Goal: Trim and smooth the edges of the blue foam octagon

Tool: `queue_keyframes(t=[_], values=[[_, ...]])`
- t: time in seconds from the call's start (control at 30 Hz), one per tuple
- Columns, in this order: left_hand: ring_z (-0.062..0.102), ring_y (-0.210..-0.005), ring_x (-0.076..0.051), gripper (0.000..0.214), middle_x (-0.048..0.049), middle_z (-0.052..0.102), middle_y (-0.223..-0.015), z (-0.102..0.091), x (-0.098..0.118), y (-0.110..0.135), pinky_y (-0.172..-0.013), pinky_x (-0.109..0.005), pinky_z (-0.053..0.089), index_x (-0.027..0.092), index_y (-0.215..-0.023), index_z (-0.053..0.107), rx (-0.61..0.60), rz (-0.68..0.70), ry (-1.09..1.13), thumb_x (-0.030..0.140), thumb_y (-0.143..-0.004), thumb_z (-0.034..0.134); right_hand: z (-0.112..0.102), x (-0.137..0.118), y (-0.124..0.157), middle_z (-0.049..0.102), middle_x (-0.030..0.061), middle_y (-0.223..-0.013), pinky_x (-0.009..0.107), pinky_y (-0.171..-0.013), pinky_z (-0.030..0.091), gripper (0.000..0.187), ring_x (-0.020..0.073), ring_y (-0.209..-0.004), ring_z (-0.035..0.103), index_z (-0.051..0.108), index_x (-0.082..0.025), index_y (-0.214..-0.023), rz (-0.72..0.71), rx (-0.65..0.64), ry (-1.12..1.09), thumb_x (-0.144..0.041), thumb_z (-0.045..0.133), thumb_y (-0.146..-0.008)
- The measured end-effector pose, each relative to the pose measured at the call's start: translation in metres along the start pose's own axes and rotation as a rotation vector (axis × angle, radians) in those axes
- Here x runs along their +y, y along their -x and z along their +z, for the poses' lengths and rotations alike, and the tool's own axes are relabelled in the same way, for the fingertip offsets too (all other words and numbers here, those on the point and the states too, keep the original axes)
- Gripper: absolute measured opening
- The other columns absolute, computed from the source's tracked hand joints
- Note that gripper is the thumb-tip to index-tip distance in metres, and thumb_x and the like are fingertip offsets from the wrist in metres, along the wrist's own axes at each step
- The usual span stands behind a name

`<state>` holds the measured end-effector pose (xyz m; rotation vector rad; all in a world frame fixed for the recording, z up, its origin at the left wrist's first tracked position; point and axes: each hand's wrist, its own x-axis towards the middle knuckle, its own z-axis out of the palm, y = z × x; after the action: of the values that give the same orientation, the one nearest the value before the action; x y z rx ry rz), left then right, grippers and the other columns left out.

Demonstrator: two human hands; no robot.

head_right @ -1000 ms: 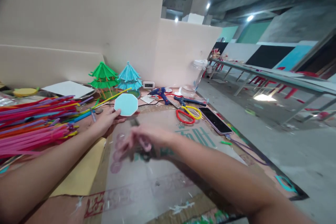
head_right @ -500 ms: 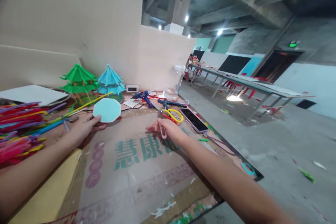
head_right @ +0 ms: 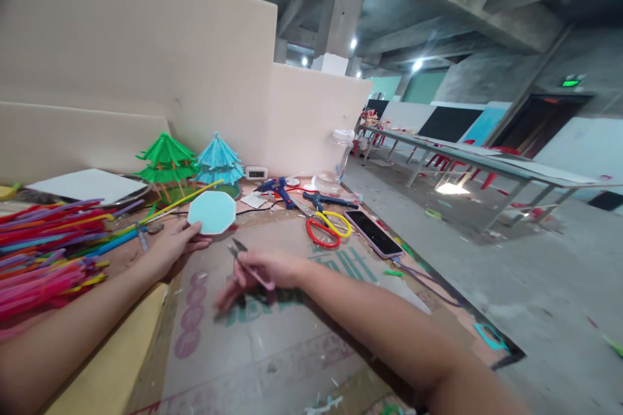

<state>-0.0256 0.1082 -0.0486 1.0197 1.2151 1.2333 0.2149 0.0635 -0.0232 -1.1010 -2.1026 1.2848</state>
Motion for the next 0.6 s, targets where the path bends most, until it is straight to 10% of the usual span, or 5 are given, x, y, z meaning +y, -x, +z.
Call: queue_keyframes(t=[0.1,0.27,0.37,0.47,0.6], values=[[0.069,-0.056,-0.013,0.004,-0.0059,0.071,-0.072,0.0,0.0,-0.002,-0.059,-0.021,0.06,0.013,-0.091,0.06,-0.008,-0.01,0.009,0.012,-0.088,0.061,-0.011,0.001,0.013,0.072,0.0125,-0.093,0.027,-0.064,0.047,0.052,0.0173,-0.073,0.066,0.055,-0.017,-0.069,-0.004,0.026,-0.075,-0.047,0.026,-0.1],[0.069,-0.057,-0.013,0.002,-0.0079,0.071,-0.073,0.0,0.002,0.0,-0.059,-0.021,0.06,0.012,-0.092,0.058,-0.002,-0.022,0.023,0.012,-0.09,0.057,-0.012,-0.006,-0.004,0.068,0.0114,-0.113,0.035,-0.095,0.044,0.029,0.0208,-0.102,0.06,0.064,-0.017,-0.082,0.019,0.233,0.122,-0.042,0.052,-0.09],[0.07,-0.059,-0.014,0.004,-0.008,0.07,-0.072,0.0,0.002,0.001,-0.06,-0.022,0.061,0.012,-0.089,0.056,-0.002,-0.014,0.027,0.011,-0.091,0.053,0.032,-0.033,0.0,0.07,0.0059,-0.097,0.028,-0.09,0.046,0.024,0.0171,-0.094,0.061,0.065,-0.019,-0.087,-0.178,-0.272,0.022,-0.042,0.058,-0.088],[0.071,-0.062,-0.015,0.003,-0.0074,0.07,-0.072,-0.001,0.0,-0.001,-0.063,-0.025,0.062,0.013,-0.088,0.057,-0.007,-0.009,0.028,0.014,-0.091,0.056,0.06,-0.054,0.012,0.063,0.0047,-0.073,0.024,-0.061,0.048,0.046,0.0135,-0.064,0.058,0.057,-0.017,-0.075,-0.018,-0.832,-0.203,-0.049,0.034,-0.098],[0.071,-0.064,-0.015,0.001,-0.0054,0.07,-0.074,-0.002,-0.004,-0.006,-0.063,-0.025,0.062,0.014,-0.091,0.056,-0.012,-0.008,0.027,0.015,-0.09,0.057,0.052,-0.05,0.004,0.061,0.0019,-0.071,0.023,-0.056,0.041,0.039,0.0104,-0.056,0.05,0.058,-0.018,-0.077,-0.028,-0.142,0.037,-0.046,0.04,-0.097]])
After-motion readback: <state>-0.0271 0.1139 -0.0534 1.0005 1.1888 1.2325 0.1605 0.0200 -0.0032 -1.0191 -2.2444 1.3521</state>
